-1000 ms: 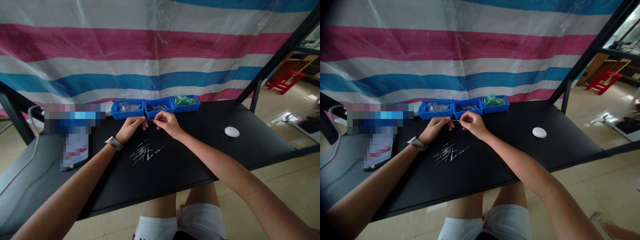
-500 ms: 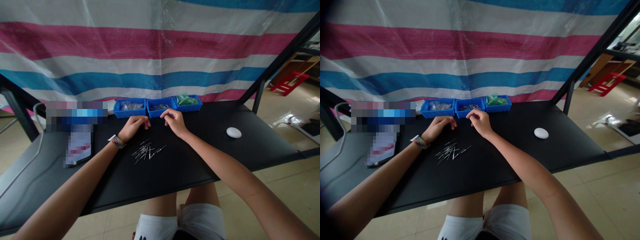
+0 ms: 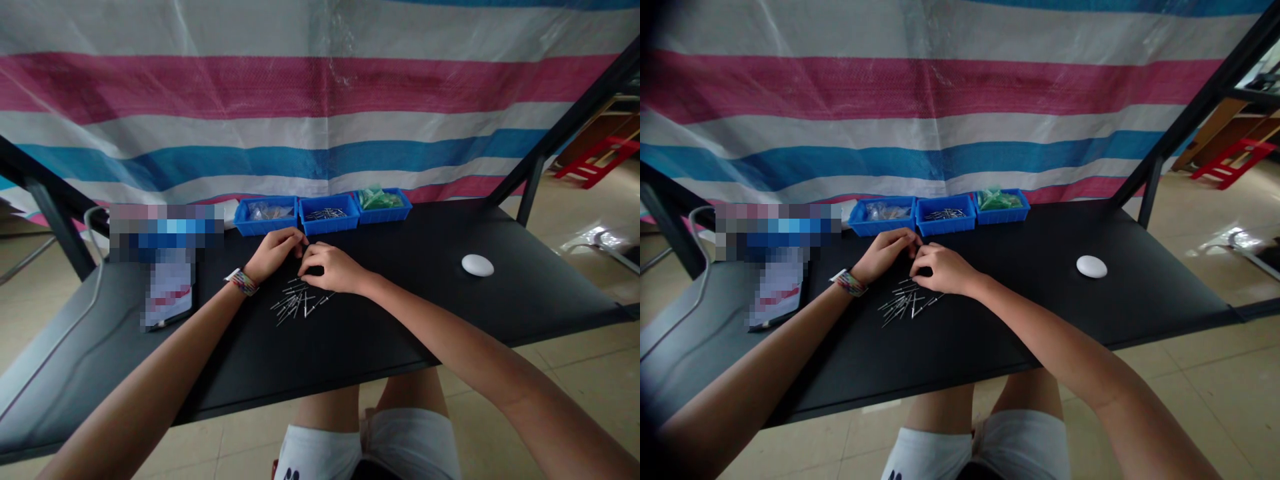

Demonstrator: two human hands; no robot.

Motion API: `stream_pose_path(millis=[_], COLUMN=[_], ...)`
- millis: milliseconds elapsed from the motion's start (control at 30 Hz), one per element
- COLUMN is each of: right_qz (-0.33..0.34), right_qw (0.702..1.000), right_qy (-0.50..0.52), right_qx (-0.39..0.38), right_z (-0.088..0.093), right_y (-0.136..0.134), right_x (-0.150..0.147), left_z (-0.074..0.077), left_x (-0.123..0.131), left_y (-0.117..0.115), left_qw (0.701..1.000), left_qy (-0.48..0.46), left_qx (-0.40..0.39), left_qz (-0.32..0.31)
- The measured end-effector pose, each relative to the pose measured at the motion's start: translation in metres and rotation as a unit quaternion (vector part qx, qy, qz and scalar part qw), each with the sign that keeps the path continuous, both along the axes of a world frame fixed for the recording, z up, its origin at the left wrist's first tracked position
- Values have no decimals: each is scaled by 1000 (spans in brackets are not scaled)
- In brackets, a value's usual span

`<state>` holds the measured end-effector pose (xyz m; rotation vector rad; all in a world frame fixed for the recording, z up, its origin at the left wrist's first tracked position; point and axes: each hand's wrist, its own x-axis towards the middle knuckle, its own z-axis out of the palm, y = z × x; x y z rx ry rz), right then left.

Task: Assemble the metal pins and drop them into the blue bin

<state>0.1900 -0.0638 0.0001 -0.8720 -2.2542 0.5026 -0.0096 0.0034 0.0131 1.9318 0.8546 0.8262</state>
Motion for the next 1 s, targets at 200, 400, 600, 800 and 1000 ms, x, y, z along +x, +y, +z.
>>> stream_pose_path(millis=[200,400,600,800,1000], right_qz=[-9,-84,-137,-134,-135], right_qw=[1000,975,938,917,907], right_qy=[6,183,263,320,340], right_qx=[5,-99,-177,-197,-210], right_z=[-2,-3,-5,-8,-9], right_y=[2,6,9,14,17], right_x=[-1,1,2,3,5], left_z=[2,7,10,10,7], left_x=[-1,-1,-1,-2,0], left_y=[-1,-3,-5,-5,-7], left_qw=[1000,1000,1000,999,999], left_qy=[4,4,16,-4,-28], left_qx=[-3,-12,-20,-27,-31], left_qz=[3,-7,-12,-22,-17])
